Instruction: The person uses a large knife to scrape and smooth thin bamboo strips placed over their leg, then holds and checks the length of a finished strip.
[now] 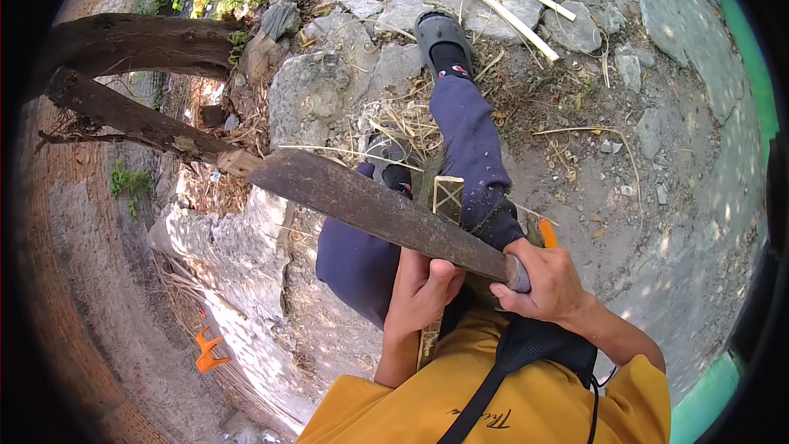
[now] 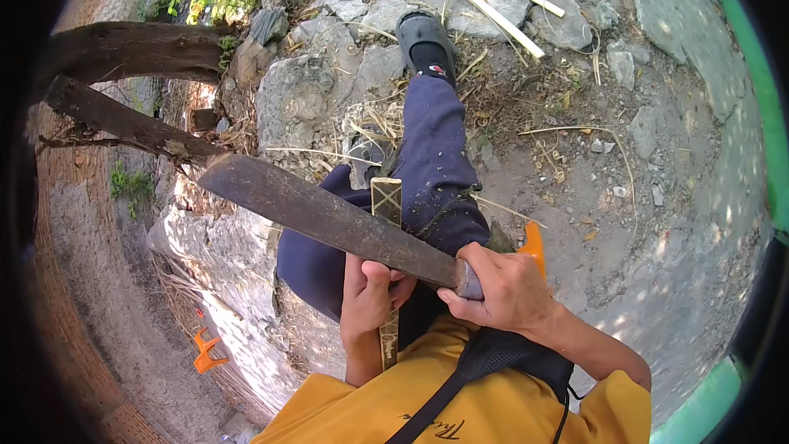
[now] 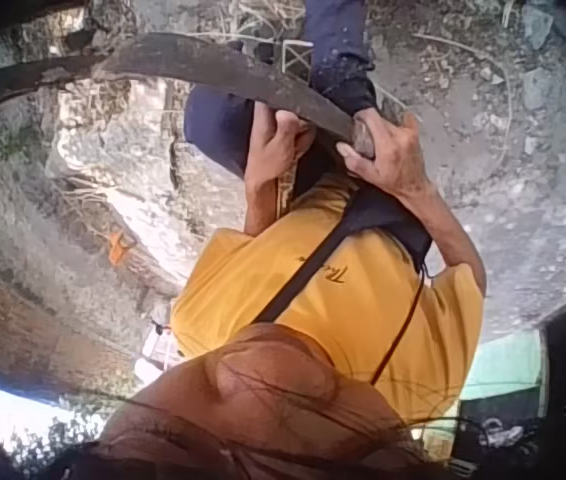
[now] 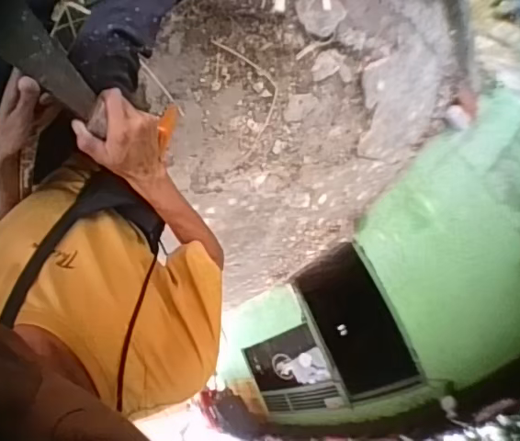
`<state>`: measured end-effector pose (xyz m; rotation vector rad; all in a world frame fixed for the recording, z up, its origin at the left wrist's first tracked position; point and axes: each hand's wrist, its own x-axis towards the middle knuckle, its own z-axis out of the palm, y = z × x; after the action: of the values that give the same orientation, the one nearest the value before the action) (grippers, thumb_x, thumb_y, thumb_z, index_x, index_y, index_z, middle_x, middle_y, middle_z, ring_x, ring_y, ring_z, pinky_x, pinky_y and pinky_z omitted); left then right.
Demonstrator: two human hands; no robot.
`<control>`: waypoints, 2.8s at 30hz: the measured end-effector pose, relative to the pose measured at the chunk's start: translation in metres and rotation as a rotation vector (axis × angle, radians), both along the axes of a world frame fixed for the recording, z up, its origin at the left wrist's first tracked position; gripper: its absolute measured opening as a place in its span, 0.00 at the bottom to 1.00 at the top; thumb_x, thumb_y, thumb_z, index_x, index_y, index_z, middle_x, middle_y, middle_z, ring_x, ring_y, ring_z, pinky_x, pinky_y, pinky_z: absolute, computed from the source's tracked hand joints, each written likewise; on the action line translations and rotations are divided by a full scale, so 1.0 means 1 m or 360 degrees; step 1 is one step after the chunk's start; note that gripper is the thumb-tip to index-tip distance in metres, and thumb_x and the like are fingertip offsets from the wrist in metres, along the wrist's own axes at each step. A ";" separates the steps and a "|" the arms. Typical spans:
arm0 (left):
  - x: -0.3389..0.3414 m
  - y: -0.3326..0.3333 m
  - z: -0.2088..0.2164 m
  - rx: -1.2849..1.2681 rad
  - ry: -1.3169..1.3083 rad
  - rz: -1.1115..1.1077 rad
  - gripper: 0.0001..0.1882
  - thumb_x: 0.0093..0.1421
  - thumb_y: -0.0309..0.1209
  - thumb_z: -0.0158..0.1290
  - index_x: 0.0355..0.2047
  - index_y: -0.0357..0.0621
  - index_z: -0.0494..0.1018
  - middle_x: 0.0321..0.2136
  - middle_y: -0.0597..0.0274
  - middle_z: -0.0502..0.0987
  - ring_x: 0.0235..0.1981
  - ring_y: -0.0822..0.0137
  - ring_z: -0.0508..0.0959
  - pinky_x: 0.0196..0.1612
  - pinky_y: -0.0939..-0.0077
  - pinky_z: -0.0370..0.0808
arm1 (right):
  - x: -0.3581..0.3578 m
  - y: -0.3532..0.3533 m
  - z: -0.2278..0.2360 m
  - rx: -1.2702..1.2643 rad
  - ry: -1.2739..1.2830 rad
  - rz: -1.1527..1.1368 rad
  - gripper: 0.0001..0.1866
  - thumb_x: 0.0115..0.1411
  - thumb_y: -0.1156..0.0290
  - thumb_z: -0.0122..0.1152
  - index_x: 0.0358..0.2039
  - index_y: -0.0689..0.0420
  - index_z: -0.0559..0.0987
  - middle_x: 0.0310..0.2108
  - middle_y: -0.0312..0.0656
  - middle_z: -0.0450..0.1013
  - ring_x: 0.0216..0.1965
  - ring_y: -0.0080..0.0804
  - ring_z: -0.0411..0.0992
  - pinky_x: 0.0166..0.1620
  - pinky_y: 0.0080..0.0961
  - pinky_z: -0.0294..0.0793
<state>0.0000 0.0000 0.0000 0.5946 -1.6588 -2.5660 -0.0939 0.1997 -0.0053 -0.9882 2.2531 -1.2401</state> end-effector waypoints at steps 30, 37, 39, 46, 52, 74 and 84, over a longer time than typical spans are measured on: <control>0.004 -0.003 0.004 -0.0637 -0.0372 0.0064 0.36 0.77 0.52 0.43 0.68 0.30 0.55 0.42 0.52 0.72 0.31 0.69 0.75 0.31 0.74 0.75 | 0.005 -0.013 0.011 0.0135 -0.0142 -0.0068 0.26 0.64 0.44 0.65 0.37 0.58 0.74 0.20 0.48 0.75 0.22 0.52 0.79 0.24 0.43 0.76; 0.003 -0.002 0.011 -0.0510 -0.0435 0.0037 0.43 0.77 0.56 0.41 0.76 0.34 0.46 0.43 0.54 0.72 0.32 0.69 0.74 0.31 0.74 0.75 | 0.010 -0.019 0.009 0.0203 0.0116 -0.0128 0.26 0.61 0.44 0.68 0.35 0.57 0.73 0.20 0.46 0.75 0.20 0.48 0.77 0.23 0.40 0.76; 0.002 -0.001 0.014 -0.0515 -0.0461 0.0045 0.44 0.77 0.57 0.41 0.77 0.35 0.43 0.42 0.55 0.73 0.31 0.70 0.74 0.31 0.75 0.75 | 0.011 -0.021 0.009 0.0211 0.0162 -0.0133 0.26 0.61 0.45 0.68 0.35 0.57 0.73 0.20 0.45 0.75 0.20 0.48 0.77 0.23 0.40 0.76; 0.001 0.000 0.012 -0.0437 -0.0402 0.0072 0.44 0.77 0.56 0.41 0.77 0.36 0.42 0.39 0.59 0.72 0.28 0.73 0.70 0.27 0.78 0.70 | 0.015 -0.025 0.010 0.0225 0.0278 -0.0188 0.25 0.60 0.47 0.70 0.35 0.57 0.73 0.21 0.45 0.74 0.20 0.47 0.77 0.24 0.39 0.77; -0.002 0.001 0.019 -0.0231 -0.0316 0.0073 0.44 0.76 0.55 0.43 0.77 0.38 0.41 0.35 0.63 0.70 0.24 0.78 0.65 0.20 0.83 0.62 | 0.010 -0.017 0.005 0.0082 0.0132 -0.0122 0.26 0.61 0.47 0.70 0.37 0.59 0.74 0.21 0.47 0.75 0.21 0.48 0.78 0.24 0.39 0.76; -0.006 0.007 0.014 -0.0546 -0.0224 0.0158 0.33 0.74 0.61 0.40 0.55 0.40 0.60 0.27 0.65 0.66 0.16 0.78 0.62 0.16 0.85 0.57 | 0.006 -0.016 0.011 0.0100 0.0024 -0.0068 0.25 0.62 0.46 0.68 0.35 0.58 0.73 0.22 0.46 0.76 0.22 0.49 0.78 0.24 0.40 0.75; -0.006 0.004 0.013 -0.0754 -0.0341 0.0114 0.39 0.79 0.53 0.38 0.73 0.31 0.50 0.22 0.63 0.71 0.18 0.71 0.69 0.21 0.73 0.67 | 0.008 -0.023 0.018 0.0245 0.0087 -0.0102 0.25 0.62 0.47 0.68 0.35 0.57 0.72 0.23 0.45 0.76 0.22 0.49 0.79 0.24 0.41 0.77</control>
<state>-0.0056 0.0039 0.0129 0.8852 -2.1636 -2.0033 -0.0858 0.1763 0.0125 -0.9096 2.3990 -1.0578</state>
